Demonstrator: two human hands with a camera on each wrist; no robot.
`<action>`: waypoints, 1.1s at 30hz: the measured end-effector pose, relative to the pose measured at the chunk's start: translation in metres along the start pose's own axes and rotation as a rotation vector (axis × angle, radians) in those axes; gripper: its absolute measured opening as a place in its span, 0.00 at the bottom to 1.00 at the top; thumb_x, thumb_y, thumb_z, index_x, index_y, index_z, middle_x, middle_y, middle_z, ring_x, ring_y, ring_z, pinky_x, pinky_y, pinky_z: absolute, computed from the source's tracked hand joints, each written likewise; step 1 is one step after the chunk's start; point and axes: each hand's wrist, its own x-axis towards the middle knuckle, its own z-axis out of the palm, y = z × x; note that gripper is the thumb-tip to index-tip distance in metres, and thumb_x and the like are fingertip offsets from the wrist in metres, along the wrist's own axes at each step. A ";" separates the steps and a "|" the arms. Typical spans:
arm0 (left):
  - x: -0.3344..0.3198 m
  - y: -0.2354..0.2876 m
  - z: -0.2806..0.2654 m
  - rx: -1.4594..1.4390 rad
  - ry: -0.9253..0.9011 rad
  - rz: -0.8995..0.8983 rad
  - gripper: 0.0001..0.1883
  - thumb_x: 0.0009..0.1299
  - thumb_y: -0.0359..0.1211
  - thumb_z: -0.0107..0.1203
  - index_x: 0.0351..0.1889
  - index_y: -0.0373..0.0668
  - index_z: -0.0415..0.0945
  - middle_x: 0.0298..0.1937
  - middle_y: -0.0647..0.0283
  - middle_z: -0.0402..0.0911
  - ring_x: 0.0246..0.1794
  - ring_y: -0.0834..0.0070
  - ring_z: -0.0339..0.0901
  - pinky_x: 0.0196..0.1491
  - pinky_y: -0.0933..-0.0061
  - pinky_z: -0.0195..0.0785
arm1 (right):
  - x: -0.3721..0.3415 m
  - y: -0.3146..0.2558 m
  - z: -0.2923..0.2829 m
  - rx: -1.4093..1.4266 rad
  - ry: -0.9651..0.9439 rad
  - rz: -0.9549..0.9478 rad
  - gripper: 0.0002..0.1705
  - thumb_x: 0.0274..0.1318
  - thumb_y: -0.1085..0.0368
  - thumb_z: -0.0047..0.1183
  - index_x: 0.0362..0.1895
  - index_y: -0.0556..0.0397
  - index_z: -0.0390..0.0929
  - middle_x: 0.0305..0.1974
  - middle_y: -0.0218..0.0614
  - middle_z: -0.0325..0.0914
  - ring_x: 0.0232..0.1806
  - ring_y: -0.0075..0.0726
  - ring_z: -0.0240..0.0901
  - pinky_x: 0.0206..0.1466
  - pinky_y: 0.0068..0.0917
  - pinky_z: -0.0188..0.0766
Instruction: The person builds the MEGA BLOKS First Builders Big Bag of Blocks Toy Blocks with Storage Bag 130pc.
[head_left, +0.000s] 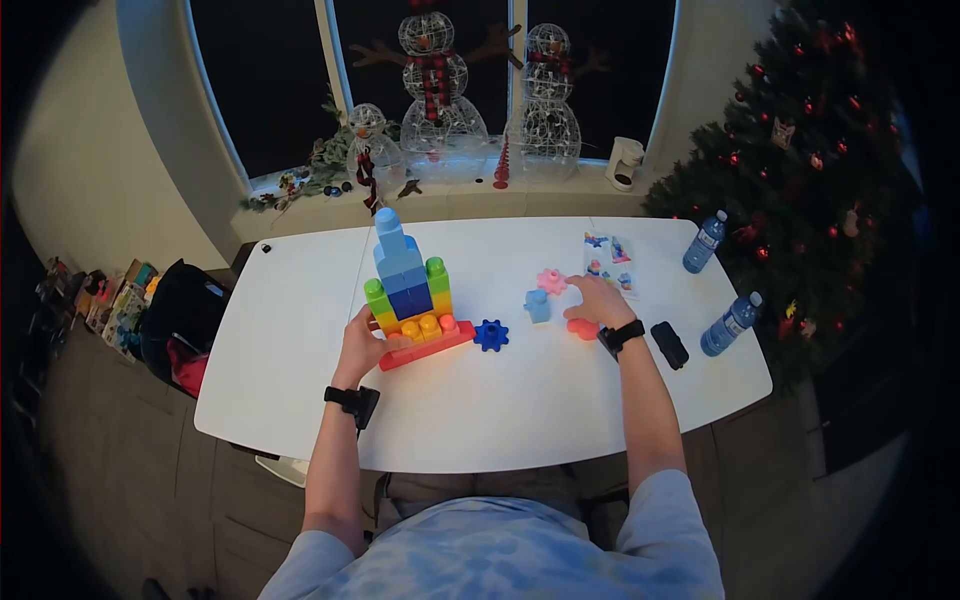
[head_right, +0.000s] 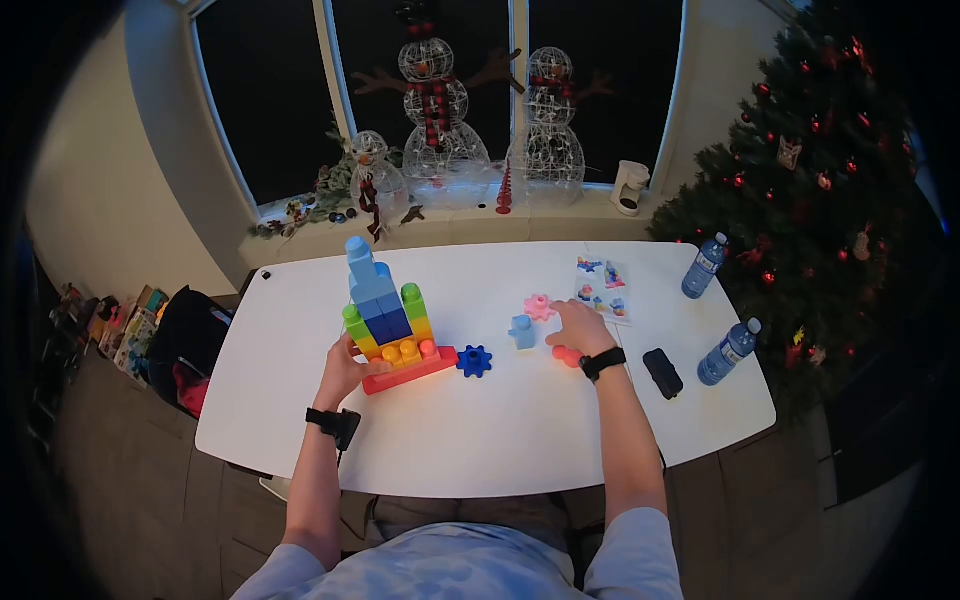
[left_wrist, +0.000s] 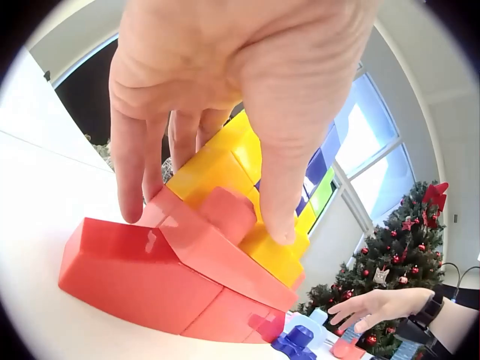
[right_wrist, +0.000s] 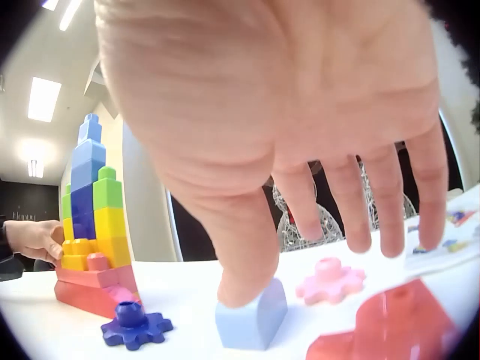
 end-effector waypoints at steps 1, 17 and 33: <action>0.003 0.001 0.002 -0.014 0.000 0.017 0.36 0.49 0.31 0.81 0.57 0.37 0.76 0.51 0.58 0.86 0.53 0.65 0.84 0.56 0.64 0.79 | -0.003 0.000 0.008 -0.001 0.001 0.003 0.38 0.47 0.56 0.70 0.64 0.49 0.75 0.56 0.47 0.78 0.63 0.52 0.72 0.63 0.44 0.72; 0.093 -0.033 0.002 -0.092 -0.150 -0.018 0.37 0.56 0.29 0.77 0.64 0.38 0.72 0.59 0.61 0.81 0.59 0.67 0.79 0.62 0.65 0.73 | 0.027 -0.047 0.092 0.207 0.215 -0.023 0.37 0.48 0.71 0.67 0.64 0.56 0.67 0.44 0.55 0.81 0.48 0.61 0.80 0.49 0.51 0.79; -0.001 0.045 0.134 0.333 -0.211 0.477 0.29 0.62 0.35 0.71 0.62 0.44 0.75 0.63 0.55 0.77 0.61 0.58 0.76 0.61 0.58 0.73 | 0.014 -0.043 0.093 0.333 0.222 -0.032 0.35 0.38 0.77 0.68 0.56 0.55 0.70 0.43 0.56 0.81 0.49 0.64 0.79 0.50 0.50 0.77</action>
